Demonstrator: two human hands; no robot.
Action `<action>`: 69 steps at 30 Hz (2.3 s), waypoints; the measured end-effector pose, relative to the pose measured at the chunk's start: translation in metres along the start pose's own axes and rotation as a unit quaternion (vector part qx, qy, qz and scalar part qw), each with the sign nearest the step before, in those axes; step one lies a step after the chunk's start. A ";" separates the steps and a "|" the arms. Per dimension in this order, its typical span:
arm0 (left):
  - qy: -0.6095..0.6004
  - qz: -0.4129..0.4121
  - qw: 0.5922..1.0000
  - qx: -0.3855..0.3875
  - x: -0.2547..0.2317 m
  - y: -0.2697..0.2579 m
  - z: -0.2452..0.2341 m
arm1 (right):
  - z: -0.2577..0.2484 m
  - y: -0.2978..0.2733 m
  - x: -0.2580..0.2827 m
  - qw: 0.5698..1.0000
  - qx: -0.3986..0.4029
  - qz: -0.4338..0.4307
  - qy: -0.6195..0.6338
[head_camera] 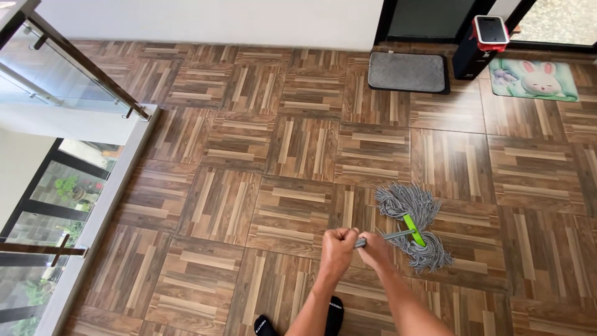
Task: The person mops a tiled floor with a string mop, moving back and forth across the room and along the base of a glass railing. The mop head is gray with a green connector and a light blue handle.
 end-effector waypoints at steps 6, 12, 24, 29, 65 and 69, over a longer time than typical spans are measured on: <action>0.046 0.069 0.993 -0.083 -0.046 -0.004 -0.092 | -0.010 -0.004 0.133 0.997 -0.035 -0.065 -0.039; 0.107 0.061 0.976 -0.178 -0.069 -0.025 -0.199 | 0.038 0.013 0.254 0.993 0.029 -0.101 -0.059; 0.188 0.141 0.935 -0.265 -0.137 -0.040 -0.357 | 0.173 0.107 0.418 0.969 0.001 -0.227 -0.099; 0.136 0.136 0.954 -0.228 -0.119 -0.025 -0.391 | 0.174 0.093 0.452 0.977 0.035 -0.187 -0.097; 0.038 -0.033 0.997 0.061 0.018 -0.083 -0.095 | 0.059 -0.095 0.088 0.983 0.073 0.167 0.026; 0.035 0.010 0.998 -0.042 0.002 -0.054 -0.163 | 0.078 -0.068 0.158 0.995 0.026 0.081 -0.058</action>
Point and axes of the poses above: each hand's wrist, its own y-axis towards the middle knuckle, its own z-axis out of the palm, x = y × z, the point moved 1 cm from there along y, towards the middle knuckle, and after that the axes turned 8 degrees about -z, right-handed, at the moved point
